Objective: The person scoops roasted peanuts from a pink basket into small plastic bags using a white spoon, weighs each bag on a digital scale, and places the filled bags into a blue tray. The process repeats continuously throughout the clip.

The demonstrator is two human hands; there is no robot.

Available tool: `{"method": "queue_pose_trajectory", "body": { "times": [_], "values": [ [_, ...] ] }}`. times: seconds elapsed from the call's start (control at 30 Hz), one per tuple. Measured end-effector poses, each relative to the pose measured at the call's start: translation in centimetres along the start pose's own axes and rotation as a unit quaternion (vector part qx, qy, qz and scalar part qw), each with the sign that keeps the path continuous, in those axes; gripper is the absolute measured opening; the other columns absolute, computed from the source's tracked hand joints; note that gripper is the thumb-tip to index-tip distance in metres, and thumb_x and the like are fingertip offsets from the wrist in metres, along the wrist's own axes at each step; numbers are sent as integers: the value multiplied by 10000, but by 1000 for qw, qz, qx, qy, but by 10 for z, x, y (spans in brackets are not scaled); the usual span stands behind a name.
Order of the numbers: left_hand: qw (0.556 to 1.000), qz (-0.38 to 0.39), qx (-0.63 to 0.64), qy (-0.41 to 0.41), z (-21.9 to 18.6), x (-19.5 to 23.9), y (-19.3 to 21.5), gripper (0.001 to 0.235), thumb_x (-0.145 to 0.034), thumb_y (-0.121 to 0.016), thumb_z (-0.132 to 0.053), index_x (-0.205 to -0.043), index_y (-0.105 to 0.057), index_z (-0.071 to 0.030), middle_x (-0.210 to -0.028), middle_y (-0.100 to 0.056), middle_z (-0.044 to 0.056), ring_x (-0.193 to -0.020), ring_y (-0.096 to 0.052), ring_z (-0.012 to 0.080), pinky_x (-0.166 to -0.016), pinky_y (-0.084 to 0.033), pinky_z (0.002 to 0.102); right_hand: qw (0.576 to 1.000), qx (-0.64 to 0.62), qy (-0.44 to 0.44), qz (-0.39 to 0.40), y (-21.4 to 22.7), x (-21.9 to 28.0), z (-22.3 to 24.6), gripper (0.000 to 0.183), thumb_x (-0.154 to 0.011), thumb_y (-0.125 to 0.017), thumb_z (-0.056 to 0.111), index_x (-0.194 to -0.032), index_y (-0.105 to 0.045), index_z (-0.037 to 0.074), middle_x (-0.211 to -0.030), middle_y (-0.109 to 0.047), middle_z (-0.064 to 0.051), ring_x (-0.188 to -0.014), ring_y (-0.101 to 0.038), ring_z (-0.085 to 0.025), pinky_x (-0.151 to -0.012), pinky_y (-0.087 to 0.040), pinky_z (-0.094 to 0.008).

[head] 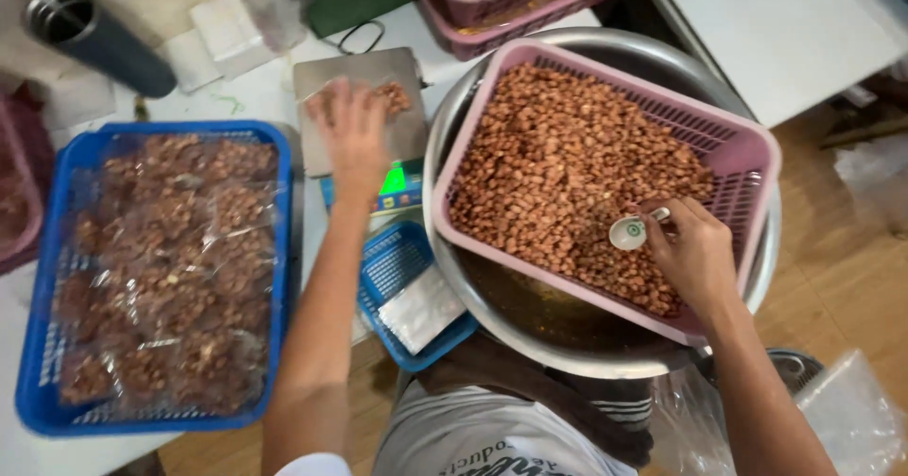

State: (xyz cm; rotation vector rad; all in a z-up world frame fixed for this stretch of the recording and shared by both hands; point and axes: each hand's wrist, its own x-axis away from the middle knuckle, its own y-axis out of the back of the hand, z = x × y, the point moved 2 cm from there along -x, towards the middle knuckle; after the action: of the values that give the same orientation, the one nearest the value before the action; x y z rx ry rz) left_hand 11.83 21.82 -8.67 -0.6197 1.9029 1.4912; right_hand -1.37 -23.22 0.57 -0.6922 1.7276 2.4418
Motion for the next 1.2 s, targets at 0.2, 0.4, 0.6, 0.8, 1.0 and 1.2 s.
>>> {"method": "queue_pose_trajectory", "body": {
  "times": [0.2,0.4,0.6,0.8,1.0,1.2],
  "values": [
    [946,44,241,210,8,-47,67,155,-999,-637,-206,-959,-747,-104,-1111,-731,79,-1133,-608,292,-970,-504,415,992,-38,-81,94,20,-9,16,130,-1005,-721,38,-1119,-751,-15,-1111,-764,-205,-832,-754,-288,-749,-657,-402],
    [971,2,21,240,80,-17,125,74,-1003,-656,-213,-950,-659,-163,-774,-718,69,-688,-679,317,-614,-488,459,993,15,-81,81,22,6,-5,126,-1024,-753,113,-1108,-771,21,-1086,-770,-165,-773,-706,-250,-620,-590,-386],
    [973,146,-72,163,73,23,103,423,-821,-733,-154,-1196,-560,-62,-1157,-657,237,-1394,-390,445,-1057,-304,662,997,3,-41,62,11,-2,-16,72,-972,-719,56,-1038,-737,34,-1059,-758,-140,-903,-708,-283,-814,-537,-402],
    [942,326,38,70,-52,112,120,322,-952,-621,-345,-1169,-602,-108,-1082,-654,186,-1004,-638,391,-853,-524,511,989,115,-72,-66,12,-33,-72,205,-1053,-710,180,-908,-666,41,-851,-682,-167,-813,-674,-381,-712,-505,-462],
    [808,545,106,200,-58,160,103,397,-819,-767,-515,-1085,-747,-221,-1038,-773,115,-1070,-729,361,-896,-597,484,992,56,-28,-108,-49,-31,-67,51,-927,-717,45,-902,-673,44,-829,-658,-159,-829,-696,-399,-749,-548,-465],
    [877,477,46,46,-33,149,117,229,-915,-572,-316,-940,-768,-201,-844,-760,100,-794,-760,352,-697,-603,476,999,1,-54,-9,-50,-10,-27,40,-944,-698,154,-916,-690,127,-802,-665,-70,-805,-714,-315,-736,-560,-410]
  ]
}}
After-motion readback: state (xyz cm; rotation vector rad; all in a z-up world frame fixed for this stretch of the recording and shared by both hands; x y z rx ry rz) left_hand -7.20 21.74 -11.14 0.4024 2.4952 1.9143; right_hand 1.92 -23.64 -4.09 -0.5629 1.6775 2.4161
